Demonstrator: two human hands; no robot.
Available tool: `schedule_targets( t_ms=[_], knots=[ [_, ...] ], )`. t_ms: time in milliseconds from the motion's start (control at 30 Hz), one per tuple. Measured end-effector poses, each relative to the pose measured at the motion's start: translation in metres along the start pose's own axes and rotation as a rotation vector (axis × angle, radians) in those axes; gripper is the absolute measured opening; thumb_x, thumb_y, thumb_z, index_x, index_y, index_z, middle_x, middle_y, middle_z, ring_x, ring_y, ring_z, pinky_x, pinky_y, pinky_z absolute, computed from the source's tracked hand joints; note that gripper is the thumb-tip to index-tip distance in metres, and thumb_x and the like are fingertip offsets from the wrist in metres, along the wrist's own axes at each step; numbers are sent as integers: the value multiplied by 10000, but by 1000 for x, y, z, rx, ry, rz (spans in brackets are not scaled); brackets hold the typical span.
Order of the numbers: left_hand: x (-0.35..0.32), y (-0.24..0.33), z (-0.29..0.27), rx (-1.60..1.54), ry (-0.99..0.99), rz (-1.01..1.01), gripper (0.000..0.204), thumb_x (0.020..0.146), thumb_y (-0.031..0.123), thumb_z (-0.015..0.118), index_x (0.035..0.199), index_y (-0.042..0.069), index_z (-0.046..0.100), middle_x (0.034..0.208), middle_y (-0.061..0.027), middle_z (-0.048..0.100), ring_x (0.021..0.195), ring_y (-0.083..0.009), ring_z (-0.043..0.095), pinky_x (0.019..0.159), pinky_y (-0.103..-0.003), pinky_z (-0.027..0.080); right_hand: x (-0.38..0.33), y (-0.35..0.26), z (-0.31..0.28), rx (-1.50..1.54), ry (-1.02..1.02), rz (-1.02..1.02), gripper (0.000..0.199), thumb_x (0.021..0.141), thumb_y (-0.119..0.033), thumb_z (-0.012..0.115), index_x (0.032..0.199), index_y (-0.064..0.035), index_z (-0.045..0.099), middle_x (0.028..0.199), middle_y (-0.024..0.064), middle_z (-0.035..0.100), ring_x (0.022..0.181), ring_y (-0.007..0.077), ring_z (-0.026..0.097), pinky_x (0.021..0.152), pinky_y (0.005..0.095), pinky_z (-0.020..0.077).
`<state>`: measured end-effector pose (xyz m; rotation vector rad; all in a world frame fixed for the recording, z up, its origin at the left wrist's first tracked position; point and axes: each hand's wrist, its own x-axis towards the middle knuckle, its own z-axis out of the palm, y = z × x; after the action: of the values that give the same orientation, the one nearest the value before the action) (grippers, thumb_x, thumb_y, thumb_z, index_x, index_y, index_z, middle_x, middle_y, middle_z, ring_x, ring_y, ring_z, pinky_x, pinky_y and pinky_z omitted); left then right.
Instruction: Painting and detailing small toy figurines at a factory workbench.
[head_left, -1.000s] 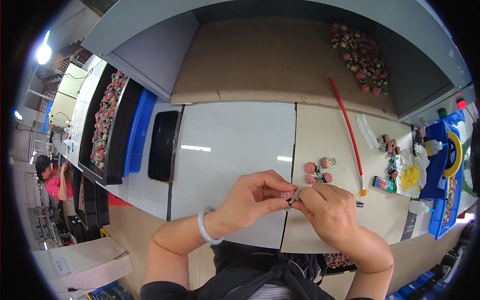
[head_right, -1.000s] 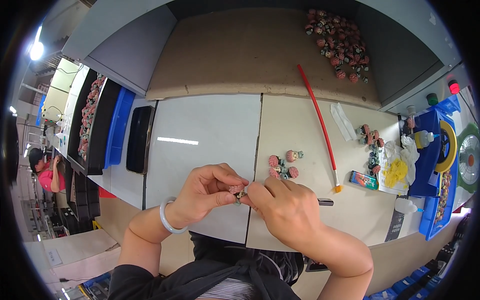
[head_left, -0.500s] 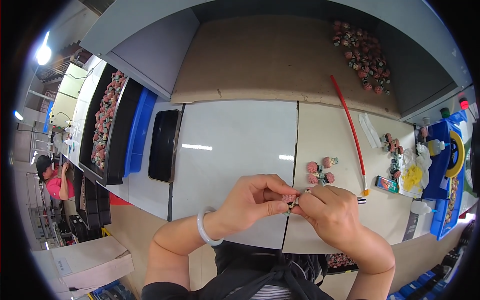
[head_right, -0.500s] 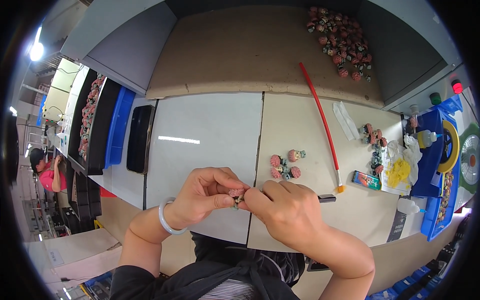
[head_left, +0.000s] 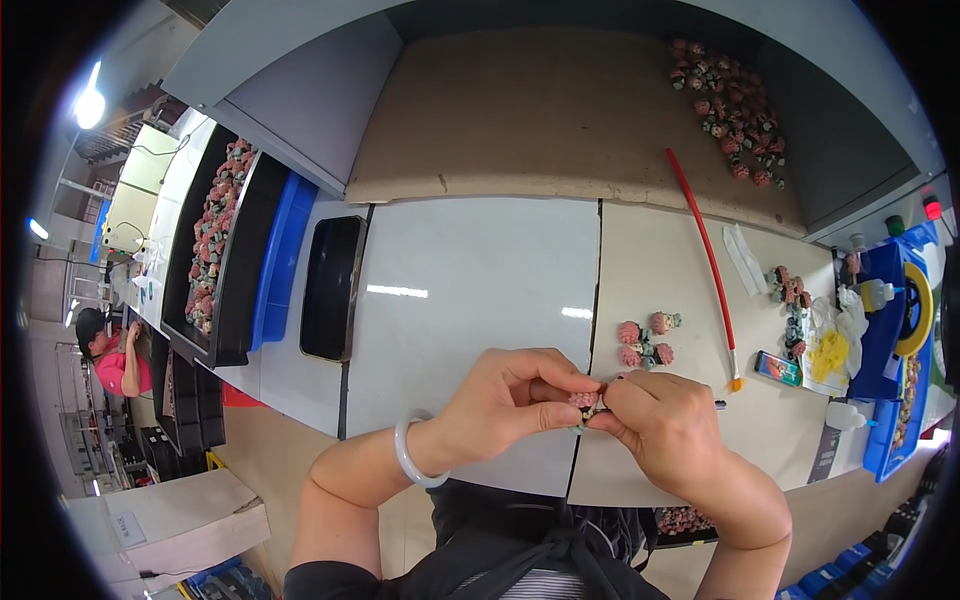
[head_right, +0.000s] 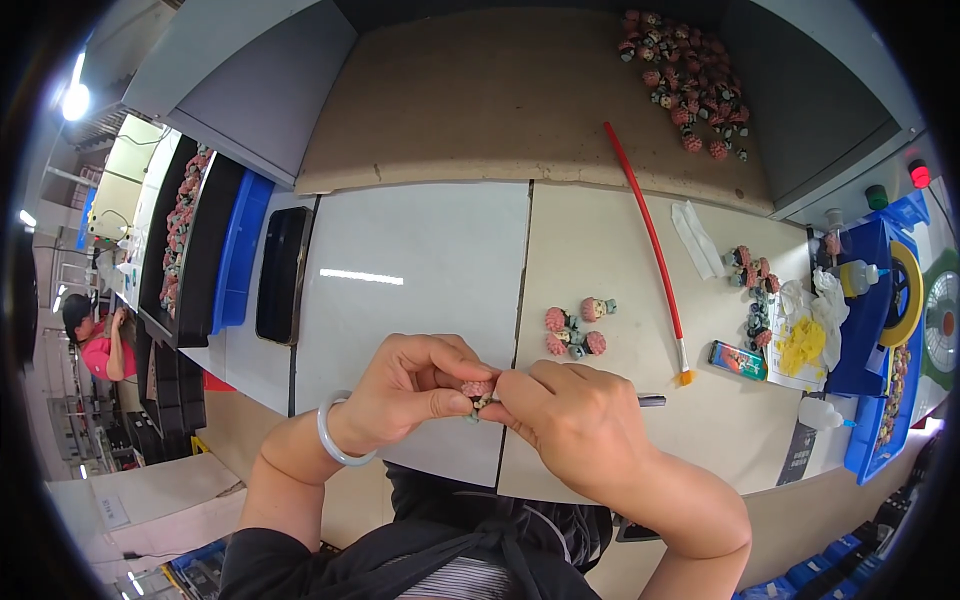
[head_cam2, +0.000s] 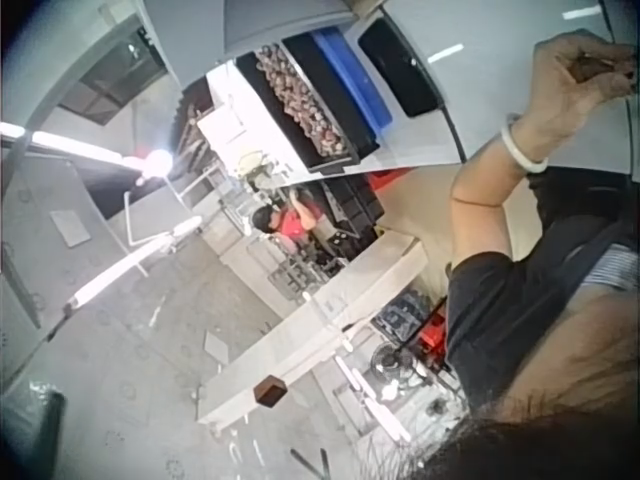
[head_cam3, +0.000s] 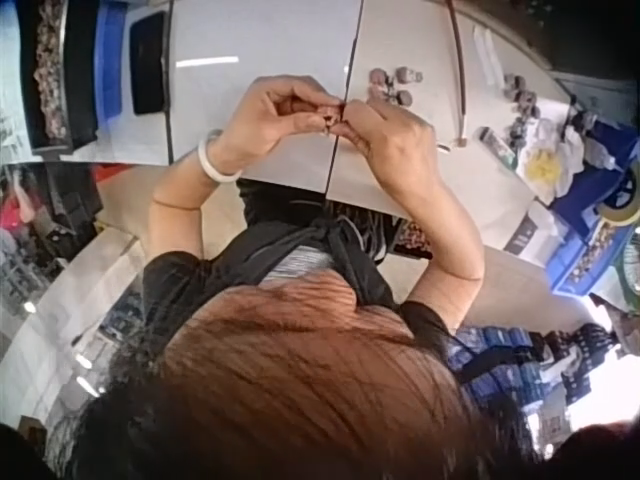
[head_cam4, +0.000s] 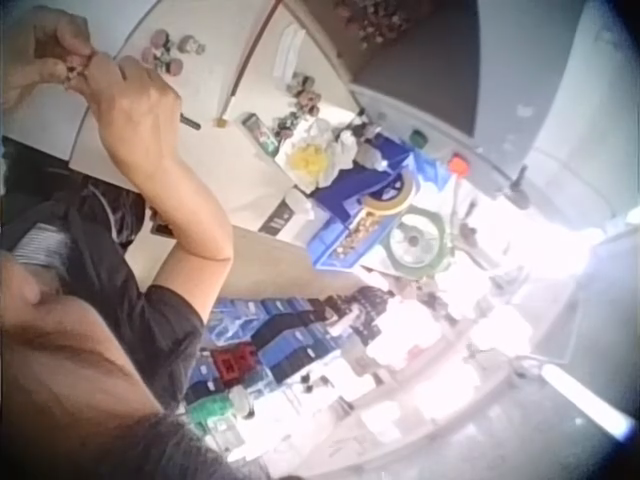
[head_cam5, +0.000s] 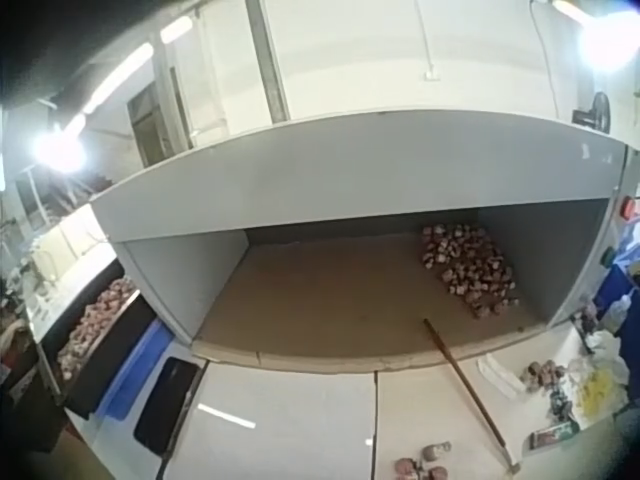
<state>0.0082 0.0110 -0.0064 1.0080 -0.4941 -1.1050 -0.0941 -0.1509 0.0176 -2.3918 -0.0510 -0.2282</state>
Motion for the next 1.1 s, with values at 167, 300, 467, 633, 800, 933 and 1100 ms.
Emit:
schedule_targets(
  t_ms=[167, 300, 467, 633, 800, 933, 1100],
  knots=[
    [1, 0, -1, -2, 13, -17, 218, 780, -63, 572, 993, -21, 575, 980, -97, 565, 920, -161, 571, 817, -261, 475, 0, 1, 0, 45, -35, 34, 245, 704, -198, 653, 660, -39, 473, 584, 86, 473, 515, 283, 486, 445, 357, 378],
    [1, 1, -1, 24, 5, 1, 221, 778, -67, 572, 993, -19, 578, 974, -99, 569, 917, -165, 573, 812, -261, 478, -2, 6, 2, 80, -65, 39, 242, 713, -187, 651, 673, -22, 479, 596, 93, 484, 534, 289, 496, 456, 356, 386],
    [0, 0, -1, 47, 5, 17, 219, 777, -70, 571, 990, -21, 578, 976, -100, 569, 916, -166, 574, 814, -261, 477, -2, 6, 5, 127, -38, 62, 238, 710, -182, 655, 673, -22, 483, 595, 96, 483, 534, 290, 494, 459, 352, 390],
    [1, 2, 2, -39, 47, -59, 210, 777, -70, 571, 982, -22, 579, 978, -98, 569, 920, -165, 574, 814, -259, 476, -2, 2, 2, -42, 8, -16, 236, 695, -183, 664, 670, -30, 486, 596, 97, 487, 534, 291, 496, 460, 354, 392],
    [0, 3, 0, 40, 11, -26, 210, 779, -70, 569, 983, -23, 577, 972, -94, 568, 901, -157, 575, 801, -256, 477, -2, 3, 3, 32, -18, 27, 242, 666, -180, 678, 646, -49, 475, 585, 74, 477, 511, 267, 491, 443, 349, 392],
    [0, 2, 0, 48, 6, 4, 208, 780, -68, 570, 983, -23, 577, 963, -93, 565, 890, -154, 574, 794, -255, 477, -3, 2, 3, -9, -4, 21, 242, 666, -180, 679, 647, -53, 473, 577, 70, 466, 507, 263, 487, 440, 352, 388],
    [1, 1, -1, 51, -5, -5, 206, 773, -70, 578, 973, -24, 579, 944, -88, 560, 889, -154, 572, 795, -261, 479, -4, 0, 3, -74, -34, 45, 268, 667, -185, 683, 637, -52, 452, 572, 70, 460, 507, 261, 487, 432, 353, 381]
  ],
)
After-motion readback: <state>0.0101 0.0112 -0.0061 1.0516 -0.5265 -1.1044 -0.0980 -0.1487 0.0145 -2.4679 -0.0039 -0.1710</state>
